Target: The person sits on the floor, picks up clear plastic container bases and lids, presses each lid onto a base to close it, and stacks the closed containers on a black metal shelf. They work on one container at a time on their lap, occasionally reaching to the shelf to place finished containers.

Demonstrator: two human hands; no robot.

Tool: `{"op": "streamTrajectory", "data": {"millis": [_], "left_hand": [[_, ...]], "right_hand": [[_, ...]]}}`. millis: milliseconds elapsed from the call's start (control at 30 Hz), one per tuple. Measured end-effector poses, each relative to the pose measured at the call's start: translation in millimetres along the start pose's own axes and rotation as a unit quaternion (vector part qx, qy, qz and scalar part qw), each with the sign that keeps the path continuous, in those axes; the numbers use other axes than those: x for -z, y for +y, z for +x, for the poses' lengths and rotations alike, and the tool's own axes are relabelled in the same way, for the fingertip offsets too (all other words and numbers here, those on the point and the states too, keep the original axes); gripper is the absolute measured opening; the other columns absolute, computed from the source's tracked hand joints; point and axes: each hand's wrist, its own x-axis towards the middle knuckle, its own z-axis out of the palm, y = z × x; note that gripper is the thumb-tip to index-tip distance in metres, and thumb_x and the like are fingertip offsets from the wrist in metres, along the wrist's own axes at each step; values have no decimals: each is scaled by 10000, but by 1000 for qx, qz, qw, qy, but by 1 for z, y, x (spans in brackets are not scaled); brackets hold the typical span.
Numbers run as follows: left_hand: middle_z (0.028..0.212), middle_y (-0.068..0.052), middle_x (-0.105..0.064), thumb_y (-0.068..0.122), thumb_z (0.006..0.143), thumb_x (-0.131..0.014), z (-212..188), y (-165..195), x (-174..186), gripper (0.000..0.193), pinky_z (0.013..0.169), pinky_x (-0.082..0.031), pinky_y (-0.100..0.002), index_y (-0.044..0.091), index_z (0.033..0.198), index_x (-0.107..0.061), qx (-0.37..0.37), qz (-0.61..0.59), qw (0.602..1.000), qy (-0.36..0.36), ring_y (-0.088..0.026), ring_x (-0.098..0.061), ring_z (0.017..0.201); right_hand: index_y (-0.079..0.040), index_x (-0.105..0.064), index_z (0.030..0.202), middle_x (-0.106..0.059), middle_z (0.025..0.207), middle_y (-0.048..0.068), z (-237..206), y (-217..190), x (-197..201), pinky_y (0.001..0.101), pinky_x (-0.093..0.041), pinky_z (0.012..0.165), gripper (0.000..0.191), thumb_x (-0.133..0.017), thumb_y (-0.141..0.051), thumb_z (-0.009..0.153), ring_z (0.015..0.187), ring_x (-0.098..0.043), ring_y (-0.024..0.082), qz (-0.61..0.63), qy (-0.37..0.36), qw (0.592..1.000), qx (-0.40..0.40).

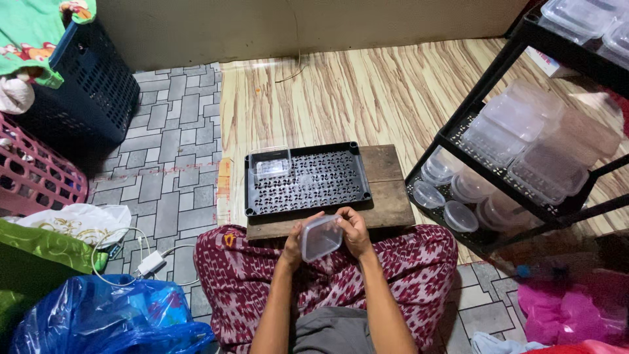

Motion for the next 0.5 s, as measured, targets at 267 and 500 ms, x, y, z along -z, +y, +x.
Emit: {"op": "streamTrajectory", "data": {"millis": [267, 500], "left_hand": [[1483, -130, -562, 713, 811, -588, -7, 6, 4, 1020, 1157, -398, -412, 94, 1591, -370, 34, 5, 999, -29, -269, -549, 1343], [1426, -159, -593, 736, 802, -608, -2, 3, 8, 1015, 1114, -456, -426, 77, 1552, -425, 49, -5, 999, -3, -270, -604, 1270]], "right_hand": [[-10, -591, 1069, -677, 881, 72, 2, 6, 5, 292, -501, 785, 155, -647, -98, 953, 806, -628, 137, 27, -9, 1000, 0], [-25, -577, 1081, -697, 909, 75, 3, 5, 8, 283, -513, 793, 180, -659, -116, 949, 834, -662, 141, 5, -21, 1000, -20]]}}
